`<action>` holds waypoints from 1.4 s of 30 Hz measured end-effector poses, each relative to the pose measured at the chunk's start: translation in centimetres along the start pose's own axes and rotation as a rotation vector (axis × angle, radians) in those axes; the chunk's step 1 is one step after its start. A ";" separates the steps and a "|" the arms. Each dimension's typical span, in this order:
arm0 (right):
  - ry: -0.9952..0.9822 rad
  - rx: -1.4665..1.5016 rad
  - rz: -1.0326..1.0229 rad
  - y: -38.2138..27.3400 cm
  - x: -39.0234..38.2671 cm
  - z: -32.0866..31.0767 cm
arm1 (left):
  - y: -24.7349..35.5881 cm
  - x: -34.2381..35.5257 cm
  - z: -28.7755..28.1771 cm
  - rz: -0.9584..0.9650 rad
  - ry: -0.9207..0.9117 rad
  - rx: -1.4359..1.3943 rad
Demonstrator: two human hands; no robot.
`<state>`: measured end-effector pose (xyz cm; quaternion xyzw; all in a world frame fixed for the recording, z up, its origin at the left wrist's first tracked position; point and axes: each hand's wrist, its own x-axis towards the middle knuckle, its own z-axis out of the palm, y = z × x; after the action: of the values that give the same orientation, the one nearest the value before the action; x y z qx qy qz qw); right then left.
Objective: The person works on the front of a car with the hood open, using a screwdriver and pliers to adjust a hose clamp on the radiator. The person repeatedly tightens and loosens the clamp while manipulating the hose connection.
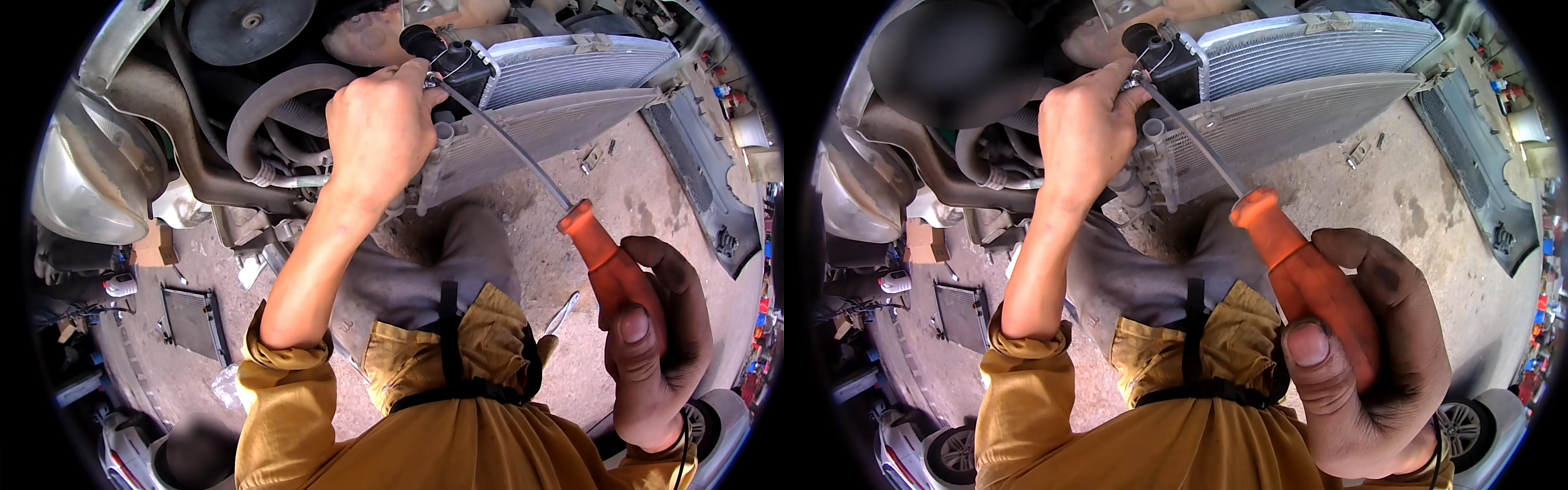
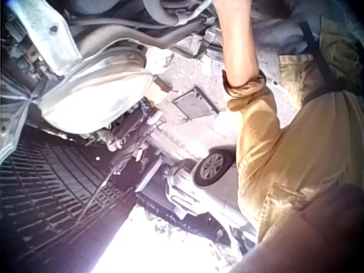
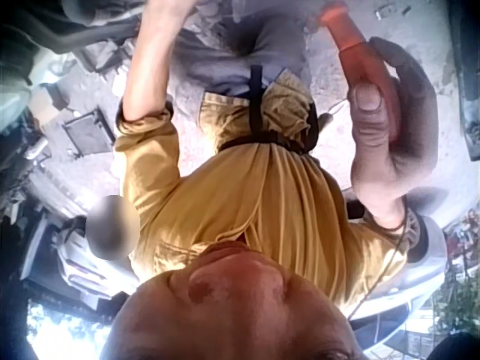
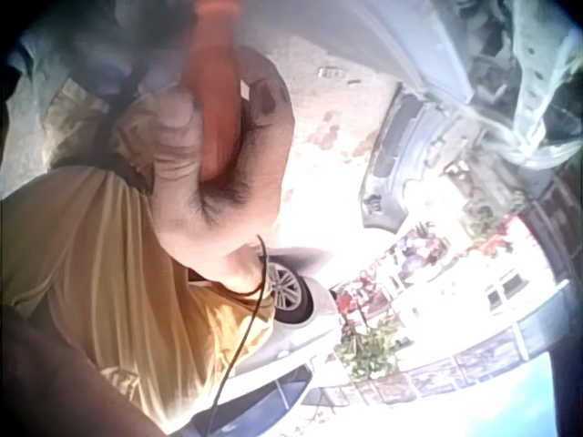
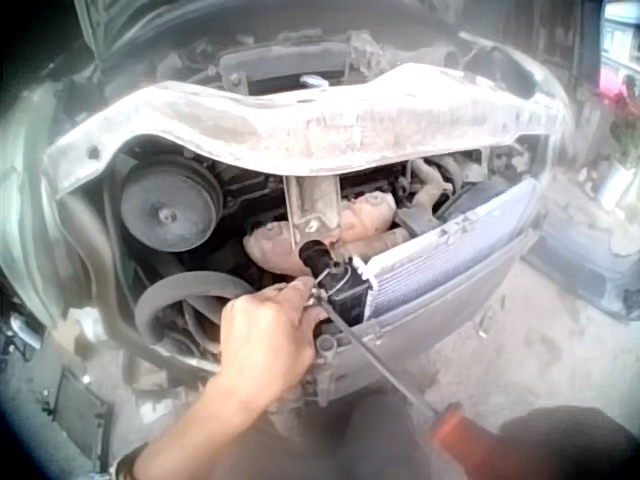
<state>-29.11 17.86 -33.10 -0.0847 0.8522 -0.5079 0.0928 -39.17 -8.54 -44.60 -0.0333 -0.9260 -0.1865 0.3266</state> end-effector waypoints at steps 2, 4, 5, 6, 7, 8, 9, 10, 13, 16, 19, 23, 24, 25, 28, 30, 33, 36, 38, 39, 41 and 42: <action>-0.052 0.103 0.082 -0.4 0.0 0.1 | 0.0 -0.1 -0.5 -0.030 -0.054 0.034; -0.155 -0.205 -0.254 0.1 0.2 -0.1 | 0.0 0.0 -0.5 -0.024 -0.048 0.017; -0.157 -0.477 -0.522 0.4 0.5 -0.7 | 0.1 0.1 -0.5 -0.022 -0.045 0.008; -0.191 -0.649 -0.611 -0.1 0.7 -1.0 | 0.0 0.1 -0.4 -0.021 -0.040 0.004; -0.215 -0.811 -0.712 -0.6 0.9 -1.2 | 0.0 0.1 -0.3 -0.021 -0.034 0.001; -0.215 -0.814 -0.709 -0.8 0.9 -1.0 | 0.0 0.1 -0.3 -0.021 -0.029 -0.002; -0.203 -0.754 -0.704 -0.6 1.0 -0.9 | 0.1 0.1 -0.3 -0.020 -0.034 -0.002; -0.191 -0.691 -0.698 -0.3 1.2 -0.8 | 0.1 0.1 -0.2 -0.021 -0.040 0.000; -0.162 -0.434 -0.616 0.7 1.3 -0.5 | 0.0 0.0 -0.2 -0.022 -0.031 0.002; -0.164 -0.306 -0.515 0.5 1.1 -0.4 | 0.2 0.1 -0.4 -0.027 -0.044 0.008; -0.190 -0.242 -0.388 0.1 0.7 -0.7 | 0.2 0.1 -0.4 -0.026 -0.050 0.019; -0.167 -0.154 -0.338 0.6 0.6 -0.6 | 0.2 0.0 -0.4 -0.015 -0.027 0.020; -0.162 -0.141 -0.310 0.6 0.5 -0.6 | 0.1 0.1 -0.3 -0.013 -0.027 0.019; -0.154 -0.133 -0.281 0.5 0.3 -0.6 | 0.1 0.1 -0.3 -0.012 -0.027 0.019; -0.132 -0.119 -0.198 0.0 0.0 -0.5 | 0.1 0.0 -0.3 -0.011 -0.027 0.016; -0.119 -0.111 -0.155 -0.2 -0.1 -0.4 | 0.1 0.0 -0.3 -0.010 -0.026 0.017; -0.098 -0.061 -0.118 -0.3 -0.2 -0.2 | 0.0 0.0 -0.2 -0.004 -0.019 0.016; -0.065 -0.008 -0.146 0.3 -0.3 -0.1 | 0.1 0.0 -0.3 0.000 -0.017 0.012; -0.048 0.012 -0.143 0.3 -0.4 0.0 | 0.2 0.1 -0.4 -0.011 -0.028 0.018; -0.042 0.018 -0.120 0.2 -0.5 0.0 | 0.2 0.0 -0.3 -0.009 -0.024 0.018; -0.007 0.021 -0.095 0.1 -0.6 0.3 | 0.1 0.0 -0.2 -0.005 -0.016 0.018; 0.022 0.018 -0.094 0.1 -0.6 0.6 | 0.1 0.0 -0.2 -0.008 -0.022 0.022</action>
<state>-28.34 17.56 -33.44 -0.1185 0.8435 -0.5204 0.0602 -39.01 -8.50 -44.38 -0.0280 -0.9316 -0.1771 0.3161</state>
